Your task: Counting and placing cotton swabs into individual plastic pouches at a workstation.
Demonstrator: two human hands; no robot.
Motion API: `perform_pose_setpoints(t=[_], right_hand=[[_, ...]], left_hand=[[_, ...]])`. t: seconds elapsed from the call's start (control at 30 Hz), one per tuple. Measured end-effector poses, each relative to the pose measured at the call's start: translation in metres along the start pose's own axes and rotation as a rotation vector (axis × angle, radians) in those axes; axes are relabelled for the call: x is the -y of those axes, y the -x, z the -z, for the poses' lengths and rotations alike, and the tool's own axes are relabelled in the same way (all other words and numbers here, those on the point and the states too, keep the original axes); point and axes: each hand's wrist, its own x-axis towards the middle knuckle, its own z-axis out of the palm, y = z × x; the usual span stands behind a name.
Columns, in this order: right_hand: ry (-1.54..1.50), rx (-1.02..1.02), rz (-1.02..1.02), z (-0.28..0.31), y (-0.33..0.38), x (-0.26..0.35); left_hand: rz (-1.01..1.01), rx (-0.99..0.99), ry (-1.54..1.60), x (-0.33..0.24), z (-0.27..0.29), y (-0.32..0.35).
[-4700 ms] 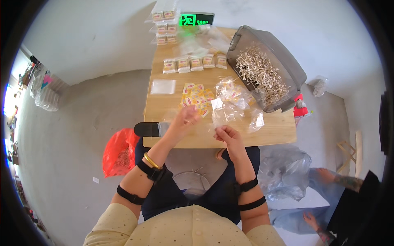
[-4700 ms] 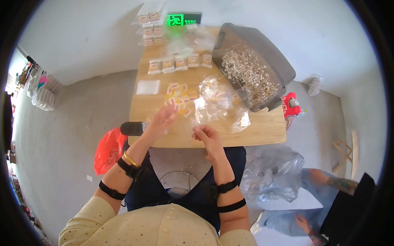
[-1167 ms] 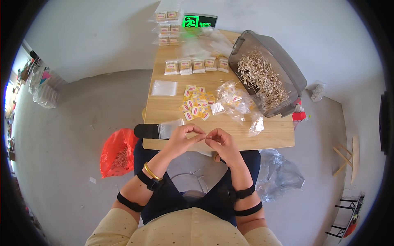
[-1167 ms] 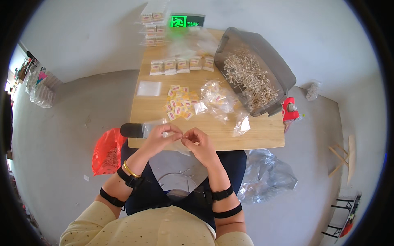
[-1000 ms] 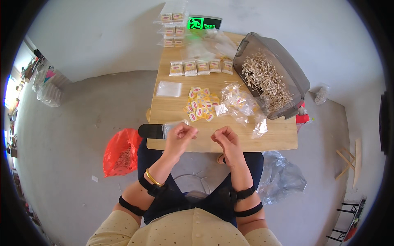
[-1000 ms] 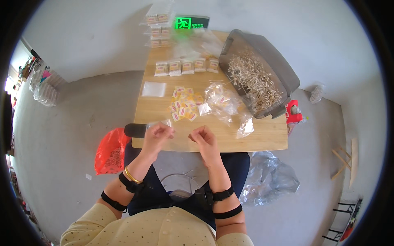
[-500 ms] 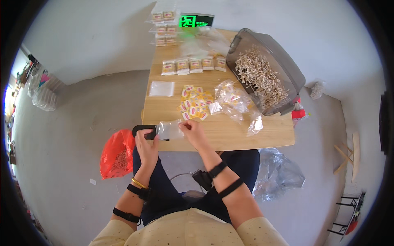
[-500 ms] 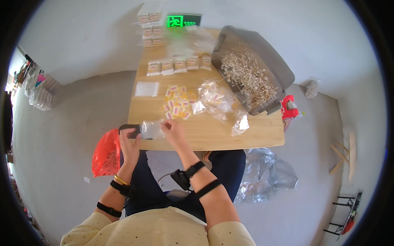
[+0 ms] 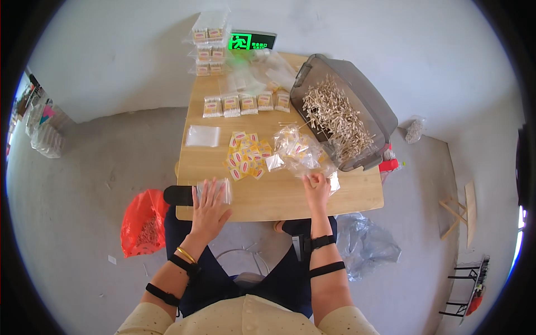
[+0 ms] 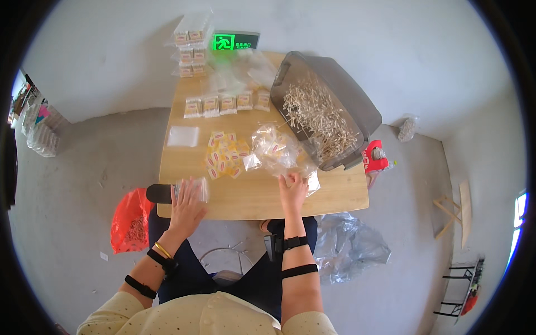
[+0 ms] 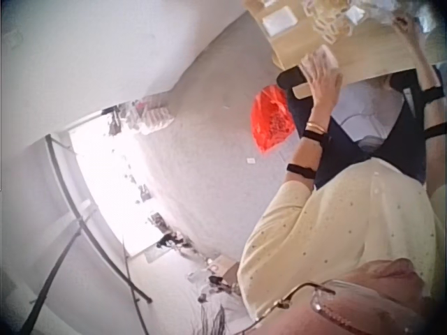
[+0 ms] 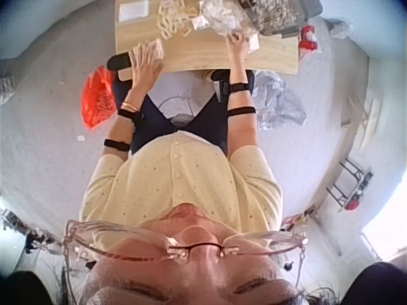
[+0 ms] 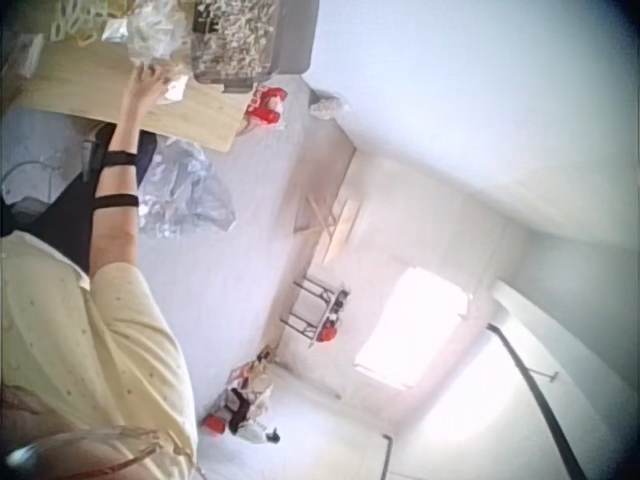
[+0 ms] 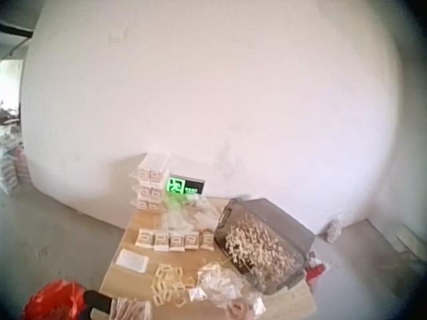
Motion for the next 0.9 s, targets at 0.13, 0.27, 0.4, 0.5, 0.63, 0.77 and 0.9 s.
perform_pose_setpoints(t=[0.13, 0.27, 0.4, 0.5, 0.63, 0.77, 0.9], right_hand=[[-0.091, -0.032, 0.029, -0.005, 0.012, 0.0], [-0.354, 0.261, -0.099, 0.025, 0.053, 0.056], [-0.692, 0.49, -0.298, 0.051, 0.077, 0.093], [-0.723, 0.499, -0.133, 0.056, 0.084, 0.098], [-1.094, 0.523, -0.204, 0.051, 0.087, 0.095], [-1.21, 0.501, -0.263, 0.056, 0.081, 0.1], [-1.081, 0.596, -0.281, 0.063, 0.083, 0.116]], left_hand=[[-0.109, -0.119, 0.19, -0.036, 0.028, -0.015], [-0.229, -0.164, 0.385, -0.072, 0.037, -0.031], [-0.131, -0.133, 0.64, -0.089, 0.04, -0.037], [0.001, -0.098, 0.963, -0.088, 0.041, -0.033], [0.188, -0.023, 1.489, -0.079, 0.036, -0.025], [0.201, -0.148, 1.443, -0.071, 0.041, -0.02], [0.018, -0.183, 1.026, -0.085, 0.074, -0.018]])
